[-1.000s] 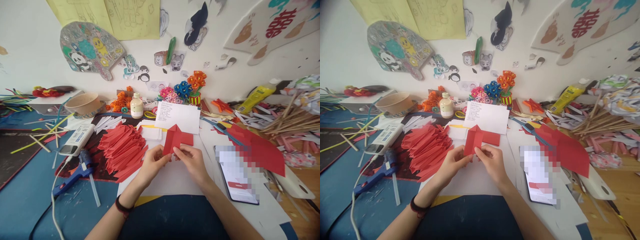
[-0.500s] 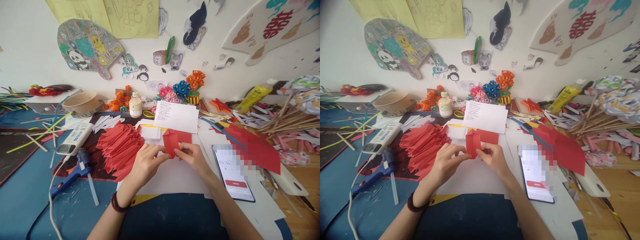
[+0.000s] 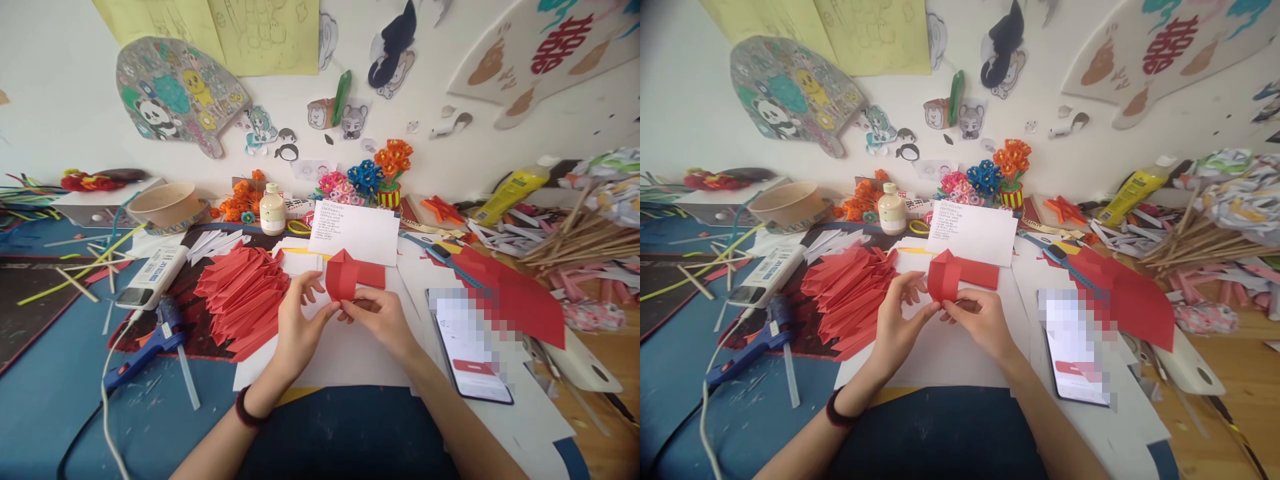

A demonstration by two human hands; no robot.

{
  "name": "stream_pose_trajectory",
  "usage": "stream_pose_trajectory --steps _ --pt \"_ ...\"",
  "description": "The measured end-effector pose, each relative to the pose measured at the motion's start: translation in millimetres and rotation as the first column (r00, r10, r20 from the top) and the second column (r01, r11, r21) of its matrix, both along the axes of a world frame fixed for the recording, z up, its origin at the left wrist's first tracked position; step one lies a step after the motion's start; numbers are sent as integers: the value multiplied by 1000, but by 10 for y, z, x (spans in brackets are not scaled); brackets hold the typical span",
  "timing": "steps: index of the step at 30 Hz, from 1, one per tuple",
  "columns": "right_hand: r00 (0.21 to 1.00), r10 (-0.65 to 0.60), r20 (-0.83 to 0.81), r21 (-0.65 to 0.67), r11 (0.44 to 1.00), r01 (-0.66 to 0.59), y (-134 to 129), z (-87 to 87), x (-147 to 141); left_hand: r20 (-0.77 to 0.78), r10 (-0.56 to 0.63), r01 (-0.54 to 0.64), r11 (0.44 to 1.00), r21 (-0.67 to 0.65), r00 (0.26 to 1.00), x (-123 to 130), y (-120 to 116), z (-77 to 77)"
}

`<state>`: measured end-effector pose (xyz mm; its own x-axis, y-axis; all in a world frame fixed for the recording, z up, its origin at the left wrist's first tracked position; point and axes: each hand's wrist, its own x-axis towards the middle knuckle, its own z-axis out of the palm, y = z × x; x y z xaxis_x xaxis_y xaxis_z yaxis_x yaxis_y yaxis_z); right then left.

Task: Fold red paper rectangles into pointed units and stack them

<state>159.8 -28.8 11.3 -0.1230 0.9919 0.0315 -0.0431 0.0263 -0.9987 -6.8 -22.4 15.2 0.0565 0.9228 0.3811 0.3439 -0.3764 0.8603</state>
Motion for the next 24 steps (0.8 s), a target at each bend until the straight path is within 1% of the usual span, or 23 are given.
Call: stream_pose_trajectory --steps 2,3,5,7,12,17,19,24 --pt "1000 -12 -18 -12 1000 12 1 -4 -12 96 -26 34 996 -78 995 2 22 -36" --pt "999 -19 -30 -20 1000 18 3 -5 -18 120 -48 62 991 -118 992 -1 32 -48" --pt "998 -29 -58 -37 999 27 7 -6 -33 134 -87 111 976 -186 987 -9 46 -62" --pt "996 -31 -86 -54 998 26 14 -12 -47 140 -95 125 967 -221 986 -17 46 -67" --pt "990 -11 -137 -93 996 -2 25 -43 -69 161 -38 78 964 -253 986 -17 30 -76" --pt "986 -4 -164 -114 993 -15 9 -78 -86 234 -23 92 953 -289 972 2 34 -91" --pt "985 -6 -170 -120 993 -15 5 -88 -93 244 -24 94 955 -280 970 8 30 -92" --pt "989 -5 -148 -111 994 -11 15 -93 -100 189 -19 63 972 -228 982 12 17 -78"
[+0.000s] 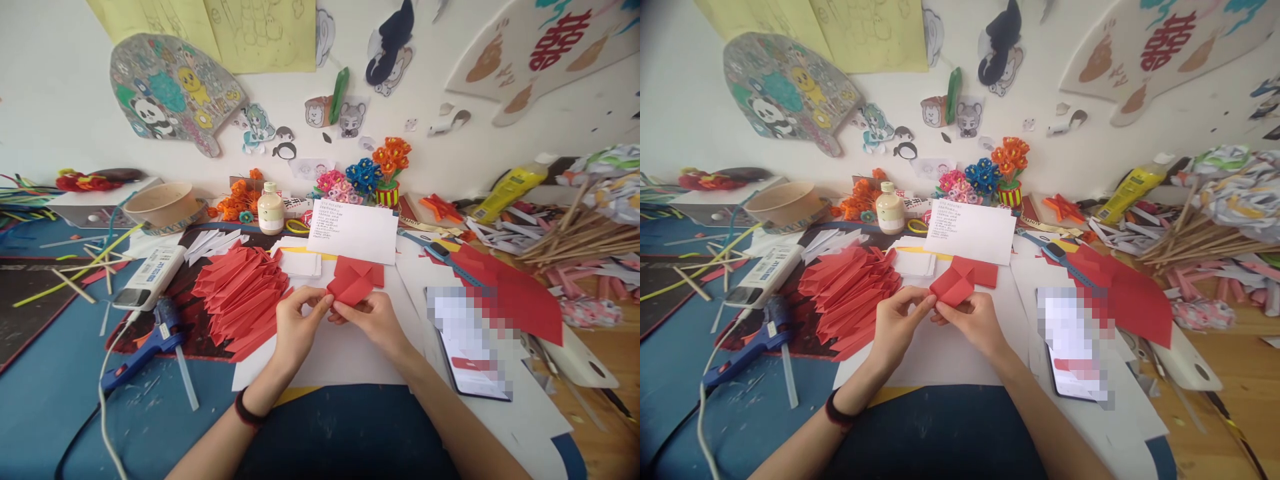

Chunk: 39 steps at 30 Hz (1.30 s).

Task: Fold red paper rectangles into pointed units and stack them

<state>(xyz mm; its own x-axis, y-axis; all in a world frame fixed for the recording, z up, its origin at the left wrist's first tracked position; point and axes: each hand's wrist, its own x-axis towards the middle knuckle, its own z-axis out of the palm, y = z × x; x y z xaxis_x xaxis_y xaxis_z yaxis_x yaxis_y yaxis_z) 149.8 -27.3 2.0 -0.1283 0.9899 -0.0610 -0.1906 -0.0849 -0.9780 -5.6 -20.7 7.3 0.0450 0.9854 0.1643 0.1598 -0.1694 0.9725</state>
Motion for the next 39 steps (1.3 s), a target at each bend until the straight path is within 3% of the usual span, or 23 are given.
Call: stream_pose_trajectory --steps 16,19,24,30,35,39 --pt "996 9 84 96 995 -17 -6 -14 29 93 -200 212 966 -145 975 -120 85 62" --pt "996 30 85 88 995 -38 -13 -18 26 4 -197 196 976 -96 980 -139 79 83" --pt "995 47 86 70 996 -53 -17 -11 14 -263 -24 43 997 67 965 -119 35 102" --pt "995 23 94 63 998 -29 -13 5 27 -337 -131 159 986 57 932 -119 48 133" --pt "996 47 76 57 997 -51 -21 20 27 -355 -108 166 977 136 929 -103 20 154" --pt "998 21 57 54 998 -25 -27 21 30 -354 -153 203 973 109 923 -94 21 143"
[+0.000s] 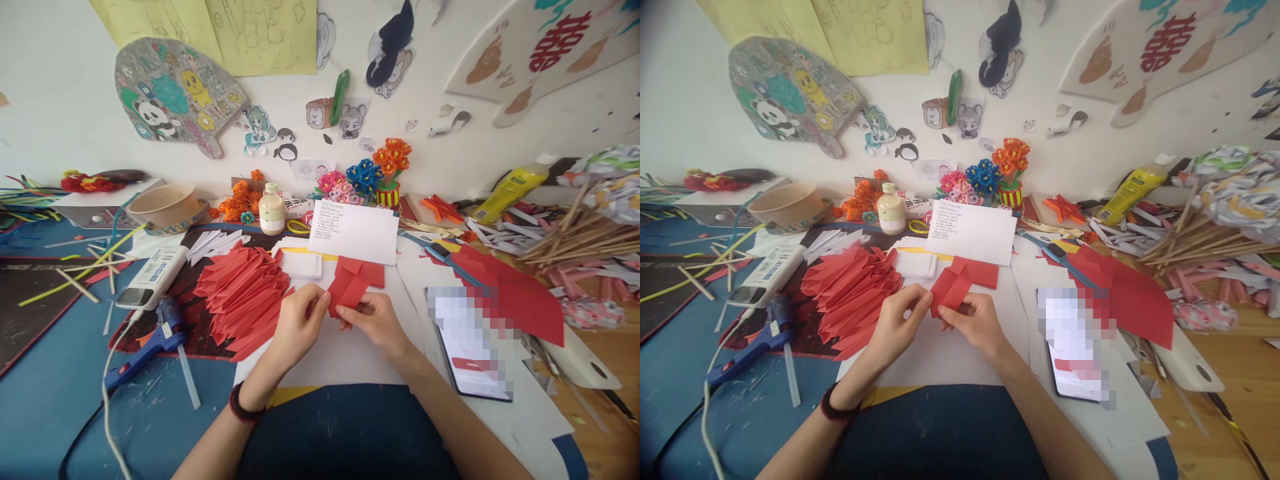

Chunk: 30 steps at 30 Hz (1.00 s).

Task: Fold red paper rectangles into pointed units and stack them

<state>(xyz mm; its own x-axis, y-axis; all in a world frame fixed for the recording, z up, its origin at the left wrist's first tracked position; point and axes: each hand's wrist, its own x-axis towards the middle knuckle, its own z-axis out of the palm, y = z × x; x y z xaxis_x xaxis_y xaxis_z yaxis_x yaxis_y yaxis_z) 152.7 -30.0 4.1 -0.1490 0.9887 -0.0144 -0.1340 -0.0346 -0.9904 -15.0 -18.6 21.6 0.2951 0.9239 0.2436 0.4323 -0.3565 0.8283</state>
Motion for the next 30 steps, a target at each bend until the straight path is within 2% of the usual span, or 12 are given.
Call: stream_pose_trajectory --steps 4,8,13,20,24,30 --pt "999 -34 -13 -7 999 34 1 7 -1 -39 -67 67 998 2 997 1 2 -5" --pt "999 -35 -10 -6 999 35 4 10 -7 -24 -82 83 995 46 996 16 -4 -9" --pt "996 -95 1 7 995 95 -5 -6 -5 -3 -140 140 990 18 990 42 -8 -37" --pt "998 -59 18 -22 998 59 37 31 29 -13 -55 55 998 24 998 -16 13 -38" --pt "984 -178 -14 -8 984 177 67 99 167 -44 -126 124 991 -43 991 -104 78 4" --pt "922 -359 145 17 932 361 14 48 323 -74 -137 132 989 -59 988 -110 112 -36"
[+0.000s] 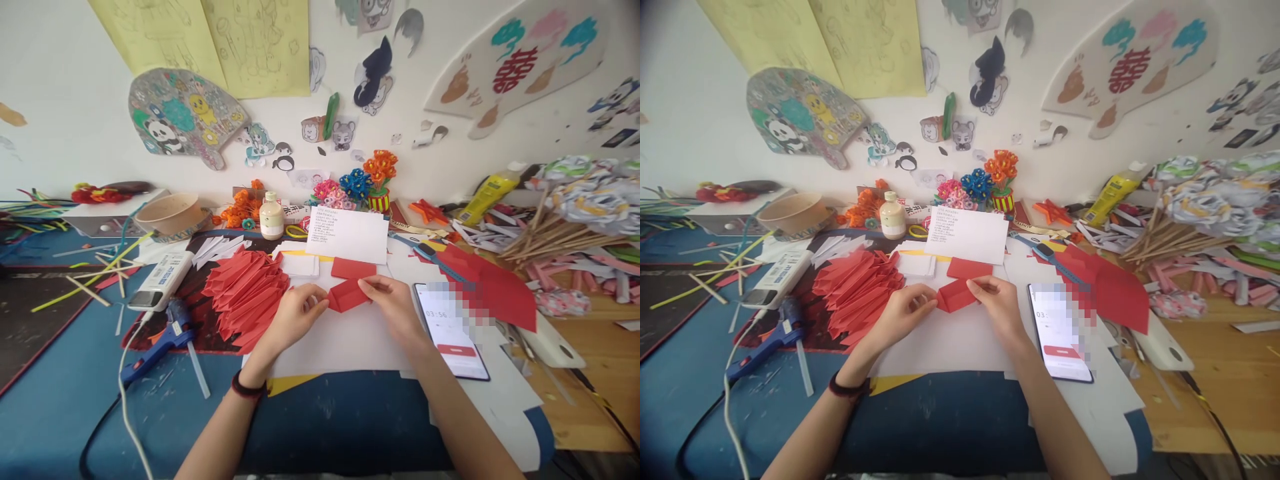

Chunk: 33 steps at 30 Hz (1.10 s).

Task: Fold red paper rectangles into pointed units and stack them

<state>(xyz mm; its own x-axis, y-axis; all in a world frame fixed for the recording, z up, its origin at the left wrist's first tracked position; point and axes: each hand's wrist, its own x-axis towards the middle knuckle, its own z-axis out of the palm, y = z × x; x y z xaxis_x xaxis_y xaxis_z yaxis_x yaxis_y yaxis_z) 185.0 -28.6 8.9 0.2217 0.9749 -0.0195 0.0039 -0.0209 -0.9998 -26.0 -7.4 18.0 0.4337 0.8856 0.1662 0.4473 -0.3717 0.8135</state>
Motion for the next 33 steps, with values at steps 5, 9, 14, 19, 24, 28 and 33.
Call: stream_pose_trajectory --steps 5,9,14,19,24,28,33 --pt "999 -6 44 -39 999 8 -134 -125 41 2 23 -23 1000 -5 1000 61 -52 -90" --pt "945 142 294 -114 987 -113 -246 -120 117 -104 -12 17 999 48 994 67 -66 -117" --pt "772 218 597 -64 972 -226 -258 -93 199 -215 -55 93 981 170 975 105 -40 -183" --pt "702 254 665 -29 948 -316 -163 -135 244 -163 -71 99 980 171 984 155 -59 -238" --pt "732 233 640 -29 959 -281 -132 -176 246 -150 -34 60 983 176 988 166 -64 -256" --pt "736 190 650 2 968 -252 -136 -177 217 -144 -6 31 985 171 989 180 -53 -264" --pt "741 151 655 57 967 -248 -128 -208 193 -121 25 -1 982 187 992 198 -55 -294"
